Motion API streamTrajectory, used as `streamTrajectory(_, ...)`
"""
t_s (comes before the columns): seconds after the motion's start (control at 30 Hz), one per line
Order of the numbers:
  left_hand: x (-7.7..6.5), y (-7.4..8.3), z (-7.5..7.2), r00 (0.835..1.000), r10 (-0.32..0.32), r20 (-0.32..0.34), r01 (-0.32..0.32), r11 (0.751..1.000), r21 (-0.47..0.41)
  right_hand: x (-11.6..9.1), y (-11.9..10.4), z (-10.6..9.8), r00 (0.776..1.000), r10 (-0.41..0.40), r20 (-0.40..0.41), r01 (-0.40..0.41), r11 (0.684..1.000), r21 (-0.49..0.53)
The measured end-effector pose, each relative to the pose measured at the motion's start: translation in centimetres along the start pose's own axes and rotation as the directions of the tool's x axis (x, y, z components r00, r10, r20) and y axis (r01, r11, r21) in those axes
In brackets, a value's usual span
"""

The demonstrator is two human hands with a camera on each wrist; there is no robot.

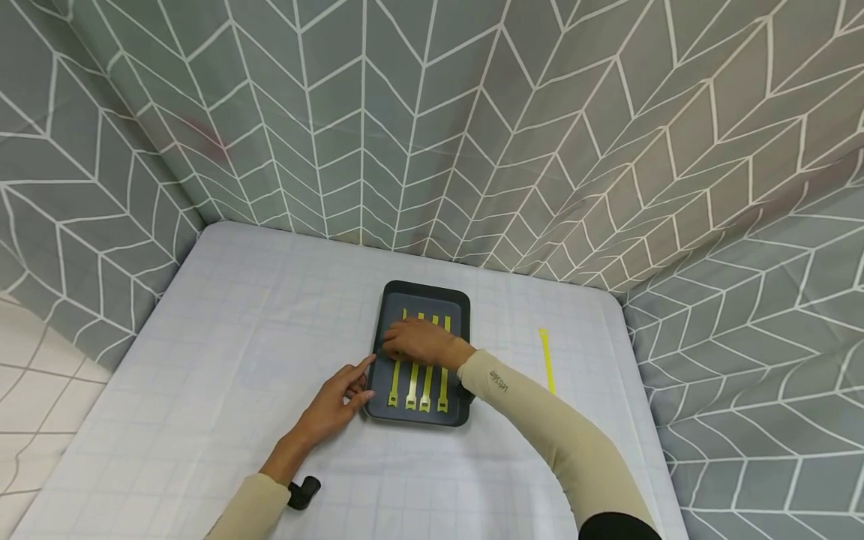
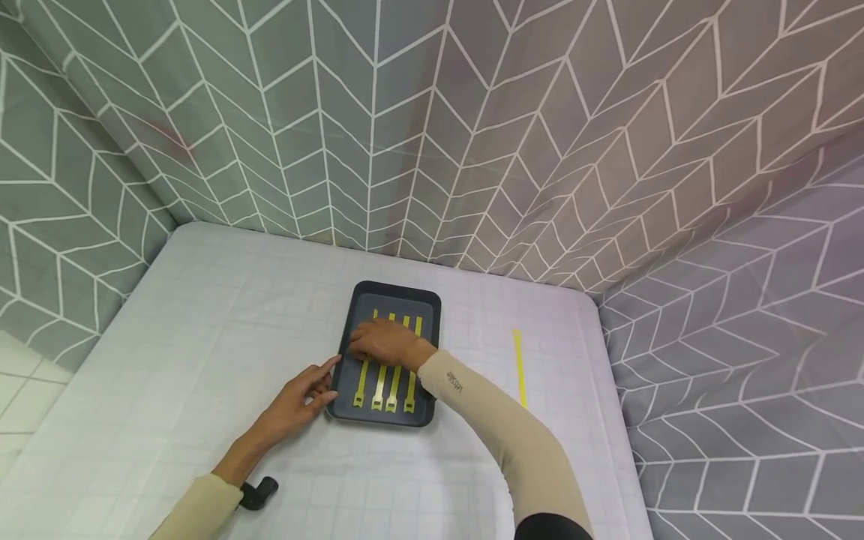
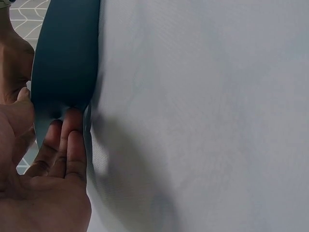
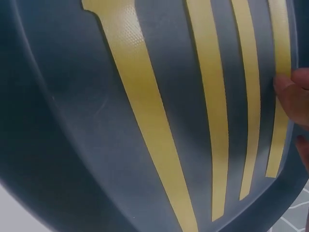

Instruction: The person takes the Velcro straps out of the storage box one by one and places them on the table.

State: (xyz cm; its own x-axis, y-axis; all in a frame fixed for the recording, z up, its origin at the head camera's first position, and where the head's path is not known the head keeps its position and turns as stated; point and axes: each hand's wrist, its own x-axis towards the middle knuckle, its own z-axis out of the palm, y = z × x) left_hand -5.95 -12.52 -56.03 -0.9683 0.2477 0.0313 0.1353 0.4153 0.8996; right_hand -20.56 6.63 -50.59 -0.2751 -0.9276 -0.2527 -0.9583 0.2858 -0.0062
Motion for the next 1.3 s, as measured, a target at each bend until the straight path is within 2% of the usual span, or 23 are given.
streamTrajectory(0.4, -0.1, 0.2, -0.2, 1.000, 0.003, 0.015, -0.004, 1.000, 0.008, 0.1, -0.3, -0.3, 0.997, -0.026, -0.067, 0.024, 0.999, -0.036)
streamTrajectory(0.93, -0.2, 0.6, 0.0, 1.000, -0.030, 0.005, 0.030, 0.999, 0.019, -0.8, 0.0, -1.8, 0.997, -0.006, -0.076, 0.010, 0.999, 0.050)
streamTrajectory(1.3, -0.2, 0.4, 0.0, 1.000, -0.010, -0.002, 0.010, 1.000, 0.018, -2.4, 0.7, -2.8, 0.989, 0.011, -0.147, 0.008, 0.991, 0.132)
